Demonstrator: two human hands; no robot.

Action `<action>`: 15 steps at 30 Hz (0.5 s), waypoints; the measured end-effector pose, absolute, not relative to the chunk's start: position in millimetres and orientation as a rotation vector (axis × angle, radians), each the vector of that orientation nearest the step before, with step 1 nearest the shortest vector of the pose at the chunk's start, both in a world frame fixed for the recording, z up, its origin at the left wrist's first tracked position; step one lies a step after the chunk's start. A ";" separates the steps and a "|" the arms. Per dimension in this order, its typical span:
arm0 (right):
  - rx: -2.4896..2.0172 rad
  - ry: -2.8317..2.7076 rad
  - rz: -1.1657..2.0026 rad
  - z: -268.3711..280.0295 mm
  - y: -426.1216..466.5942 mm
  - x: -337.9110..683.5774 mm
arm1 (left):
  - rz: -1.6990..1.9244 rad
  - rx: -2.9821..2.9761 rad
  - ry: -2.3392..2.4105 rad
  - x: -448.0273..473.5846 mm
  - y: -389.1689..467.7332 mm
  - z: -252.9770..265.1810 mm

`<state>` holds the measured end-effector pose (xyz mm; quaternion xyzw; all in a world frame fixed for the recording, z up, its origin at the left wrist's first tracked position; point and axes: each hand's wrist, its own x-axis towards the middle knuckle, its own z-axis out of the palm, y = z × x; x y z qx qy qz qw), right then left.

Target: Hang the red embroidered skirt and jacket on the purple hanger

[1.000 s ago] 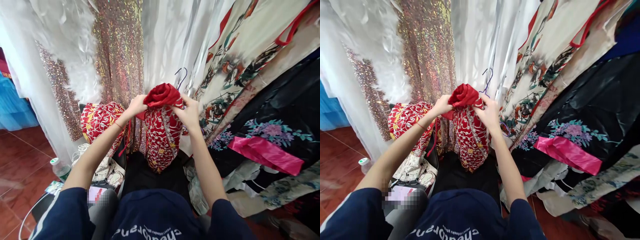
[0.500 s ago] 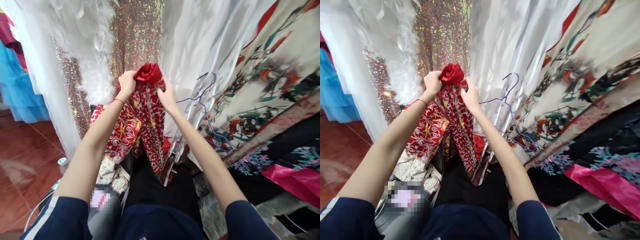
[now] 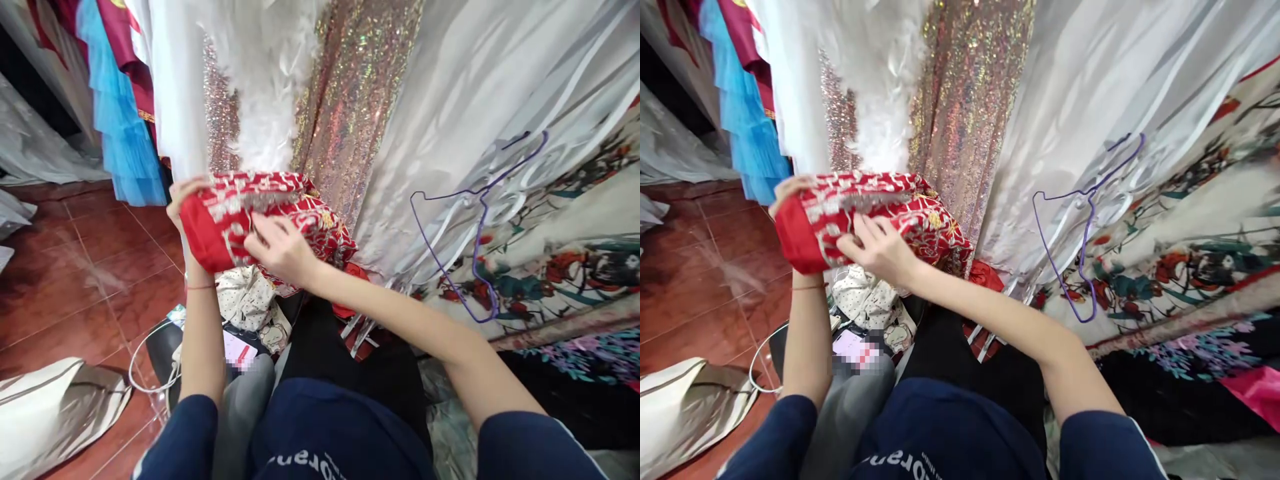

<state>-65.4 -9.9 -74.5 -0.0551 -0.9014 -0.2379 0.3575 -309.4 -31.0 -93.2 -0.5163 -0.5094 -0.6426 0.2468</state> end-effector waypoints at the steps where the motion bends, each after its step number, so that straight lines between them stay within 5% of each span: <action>1: -0.145 -2.379 -0.662 -101.8 -15.4 -72.3 | -1.778 -1.428 -1.442 -311.4 -42.7 -118.6; 7: -0.420 -2.660 -0.706 -216.6 -2.6 -95.9 | -2.056 -1.519 -2.055 -311.7 -34.1 -217.0; 15: -0.529 -2.796 -0.773 -226.4 8.8 -91.4 | -2.143 -1.827 -2.377 -296.9 -10.0 -225.4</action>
